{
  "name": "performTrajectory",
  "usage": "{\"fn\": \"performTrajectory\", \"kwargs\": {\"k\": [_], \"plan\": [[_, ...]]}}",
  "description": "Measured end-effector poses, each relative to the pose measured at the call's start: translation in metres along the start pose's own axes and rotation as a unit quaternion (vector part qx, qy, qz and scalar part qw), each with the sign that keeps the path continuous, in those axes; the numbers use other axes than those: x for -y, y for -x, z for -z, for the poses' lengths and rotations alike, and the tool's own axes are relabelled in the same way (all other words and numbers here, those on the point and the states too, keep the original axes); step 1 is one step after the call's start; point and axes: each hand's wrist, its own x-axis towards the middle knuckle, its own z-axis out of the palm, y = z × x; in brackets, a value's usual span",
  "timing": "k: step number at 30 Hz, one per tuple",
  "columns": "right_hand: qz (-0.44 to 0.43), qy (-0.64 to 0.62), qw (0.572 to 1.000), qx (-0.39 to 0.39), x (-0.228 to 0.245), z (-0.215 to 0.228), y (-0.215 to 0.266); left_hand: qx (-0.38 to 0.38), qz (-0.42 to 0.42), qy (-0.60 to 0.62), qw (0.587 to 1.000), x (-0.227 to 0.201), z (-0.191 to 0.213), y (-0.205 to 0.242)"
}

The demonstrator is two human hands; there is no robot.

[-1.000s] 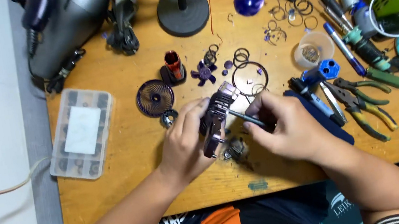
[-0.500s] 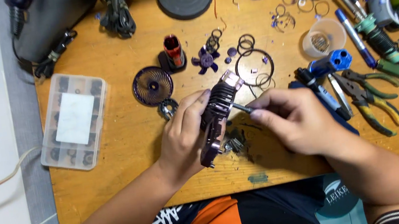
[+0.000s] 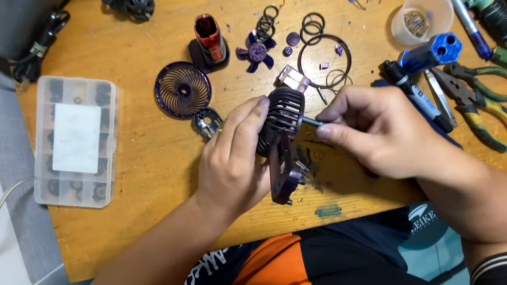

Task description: Repairing a small portable fan by disassembling and reassembling its components using tools

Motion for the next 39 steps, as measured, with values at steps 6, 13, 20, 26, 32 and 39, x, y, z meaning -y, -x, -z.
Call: {"fn": "performTrajectory", "kwargs": {"k": [6, 13, 20, 26, 32, 39], "plan": [[-0.087, -0.265, 0.951, 0.133, 0.006, 0.008, -0.004, -0.042, -0.035, 0.034, 0.998, 0.005, 0.003, 0.007], [-0.066, -0.124, 0.981, 0.132, 0.033, 0.004, -0.002, 0.098, 0.054, 0.048, 0.993, -0.002, 0.025, 0.007], [0.147, 0.181, 0.972, 0.035, 0.023, -0.004, 0.006, 0.133, 0.086, 0.006, 0.987, -0.001, 0.017, 0.014], [-0.096, -0.047, 0.990, 0.093, 0.026, 0.002, -0.001, 0.109, 0.053, 0.036, 0.992, 0.001, 0.016, 0.009], [-0.112, -0.229, 0.949, 0.185, 0.033, 0.012, -0.010, 0.087, 0.002, 0.051, 0.995, 0.003, 0.023, -0.002], [-0.091, 0.077, 0.981, 0.154, 0.049, 0.037, 0.001, 0.107, 0.146, 0.009, 0.983, -0.007, 0.034, -0.032]]}}
